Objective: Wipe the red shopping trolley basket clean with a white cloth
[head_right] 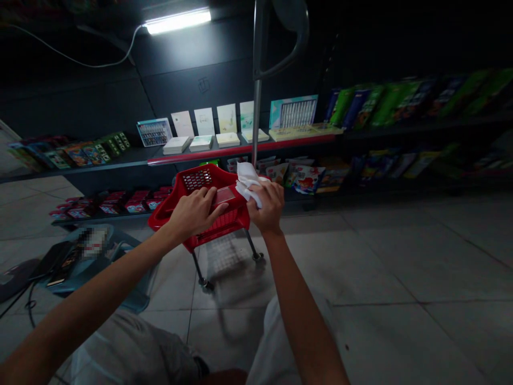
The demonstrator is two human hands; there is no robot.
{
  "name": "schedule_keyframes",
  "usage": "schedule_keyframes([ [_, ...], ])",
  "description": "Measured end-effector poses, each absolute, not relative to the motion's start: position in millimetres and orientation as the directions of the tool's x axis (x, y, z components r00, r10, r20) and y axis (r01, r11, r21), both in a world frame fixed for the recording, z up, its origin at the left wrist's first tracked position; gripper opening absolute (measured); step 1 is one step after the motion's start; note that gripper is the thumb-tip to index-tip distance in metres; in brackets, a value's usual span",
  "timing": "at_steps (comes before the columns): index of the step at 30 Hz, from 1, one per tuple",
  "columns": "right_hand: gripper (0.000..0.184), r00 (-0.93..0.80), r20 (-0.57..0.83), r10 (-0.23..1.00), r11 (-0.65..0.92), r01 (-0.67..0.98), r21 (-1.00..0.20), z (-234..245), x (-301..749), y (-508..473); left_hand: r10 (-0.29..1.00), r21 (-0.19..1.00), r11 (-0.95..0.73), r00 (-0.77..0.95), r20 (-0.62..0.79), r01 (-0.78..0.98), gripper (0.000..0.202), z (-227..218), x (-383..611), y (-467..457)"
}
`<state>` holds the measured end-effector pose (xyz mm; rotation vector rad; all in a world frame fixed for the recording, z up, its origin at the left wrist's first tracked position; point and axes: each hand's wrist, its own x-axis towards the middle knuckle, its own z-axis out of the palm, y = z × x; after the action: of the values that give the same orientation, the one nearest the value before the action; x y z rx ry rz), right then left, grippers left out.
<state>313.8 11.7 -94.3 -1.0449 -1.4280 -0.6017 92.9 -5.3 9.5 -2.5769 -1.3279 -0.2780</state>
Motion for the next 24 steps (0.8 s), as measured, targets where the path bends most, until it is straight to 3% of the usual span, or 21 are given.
schedule_keyframes([
  [4,0.019,0.088,0.969,0.231,0.580,0.787,-0.210,-91.7,309.5,8.9,0.759,-0.135,-0.575,0.588,0.280,0.807,0.063,8.7,69.3,-2.6],
  [10,0.019,0.150,0.948,0.282,0.689,0.656,-0.309,-92.0,299.4,9.1,0.692,-0.119,-0.657,0.658,0.298,0.744,0.061,8.2,19.1,17.3],
  [20,0.025,0.238,0.912,0.335,0.731,0.544,-0.411,-114.3,268.6,25.5,0.686,0.027,-0.693,0.647,0.332,0.721,0.056,8.8,-56.9,45.0],
  [24,0.030,0.431,0.816,0.385,0.689,0.454,-0.565,-123.2,250.2,35.8,0.686,0.068,-0.707,0.659,0.310,0.704,0.055,9.1,-83.8,54.4],
])
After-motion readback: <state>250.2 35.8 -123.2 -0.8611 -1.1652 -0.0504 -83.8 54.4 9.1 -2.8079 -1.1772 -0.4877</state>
